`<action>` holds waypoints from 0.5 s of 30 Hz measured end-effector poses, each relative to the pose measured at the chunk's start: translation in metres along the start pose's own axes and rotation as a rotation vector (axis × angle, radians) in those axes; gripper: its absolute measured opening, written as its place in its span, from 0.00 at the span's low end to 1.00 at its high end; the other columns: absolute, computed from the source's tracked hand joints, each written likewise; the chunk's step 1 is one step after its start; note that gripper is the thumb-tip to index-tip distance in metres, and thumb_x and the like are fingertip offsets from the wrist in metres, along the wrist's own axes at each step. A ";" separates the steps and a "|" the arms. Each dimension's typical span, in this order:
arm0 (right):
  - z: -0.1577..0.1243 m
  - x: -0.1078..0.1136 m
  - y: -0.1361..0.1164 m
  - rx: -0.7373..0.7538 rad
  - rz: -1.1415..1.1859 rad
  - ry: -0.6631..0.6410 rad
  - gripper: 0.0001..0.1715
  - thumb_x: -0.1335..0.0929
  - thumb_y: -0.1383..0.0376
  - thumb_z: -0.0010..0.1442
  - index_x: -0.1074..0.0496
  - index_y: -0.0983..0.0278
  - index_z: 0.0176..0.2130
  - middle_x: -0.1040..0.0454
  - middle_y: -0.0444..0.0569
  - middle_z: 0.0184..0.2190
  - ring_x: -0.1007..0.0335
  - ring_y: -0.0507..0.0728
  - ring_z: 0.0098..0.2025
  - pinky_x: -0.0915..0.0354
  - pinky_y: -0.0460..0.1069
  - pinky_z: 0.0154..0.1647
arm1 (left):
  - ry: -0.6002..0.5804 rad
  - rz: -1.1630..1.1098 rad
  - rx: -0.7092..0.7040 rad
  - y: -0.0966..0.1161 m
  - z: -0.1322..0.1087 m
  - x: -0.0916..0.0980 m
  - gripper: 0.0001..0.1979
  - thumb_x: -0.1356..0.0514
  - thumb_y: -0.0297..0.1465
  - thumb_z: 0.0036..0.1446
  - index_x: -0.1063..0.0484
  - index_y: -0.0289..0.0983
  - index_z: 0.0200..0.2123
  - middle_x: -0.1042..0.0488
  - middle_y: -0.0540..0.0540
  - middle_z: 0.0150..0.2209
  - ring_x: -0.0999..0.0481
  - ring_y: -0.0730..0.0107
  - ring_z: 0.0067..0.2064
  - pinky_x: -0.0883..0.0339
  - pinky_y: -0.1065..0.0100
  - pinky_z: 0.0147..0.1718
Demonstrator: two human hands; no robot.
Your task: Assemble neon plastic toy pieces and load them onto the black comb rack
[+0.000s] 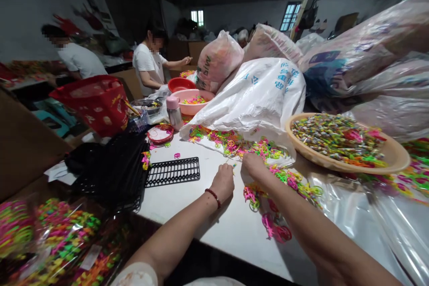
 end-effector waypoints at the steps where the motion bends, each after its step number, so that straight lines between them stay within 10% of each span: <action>1: -0.003 0.002 0.001 -0.015 0.026 0.023 0.14 0.34 0.76 0.56 0.22 0.74 0.41 0.21 0.65 0.37 0.22 0.63 0.42 0.32 0.49 0.43 | 0.018 -0.027 0.012 -0.004 -0.006 0.004 0.10 0.46 0.18 0.55 0.33 0.35 0.38 0.29 0.39 0.43 0.32 0.60 0.47 0.38 0.60 0.50; 8: -0.028 0.008 0.008 -0.007 0.480 0.282 0.29 0.39 0.78 0.55 0.27 0.63 0.53 0.24 0.54 0.50 0.28 0.58 0.51 0.35 0.50 0.51 | 0.153 -1.201 0.544 -0.037 -0.035 0.032 0.09 0.36 0.32 0.52 0.34 0.38 0.33 0.33 0.52 0.27 0.34 0.74 0.25 0.38 0.70 0.28; 15: -0.061 -0.005 -0.002 -0.118 1.289 0.328 0.23 0.34 0.59 0.59 0.29 0.61 0.53 0.22 0.49 0.38 0.26 0.56 0.35 0.31 0.51 0.37 | 0.134 -1.428 0.600 -0.039 -0.051 0.047 0.18 0.30 0.37 0.43 0.35 0.37 0.30 0.29 0.49 0.30 0.26 0.75 0.30 0.32 0.72 0.32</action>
Point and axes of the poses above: each hand's wrist, its own z-axis towards the middle knuckle, its own x-axis out of the back of the hand, y = z × x, the point moved 2 cm from there along z, towards the middle knuckle
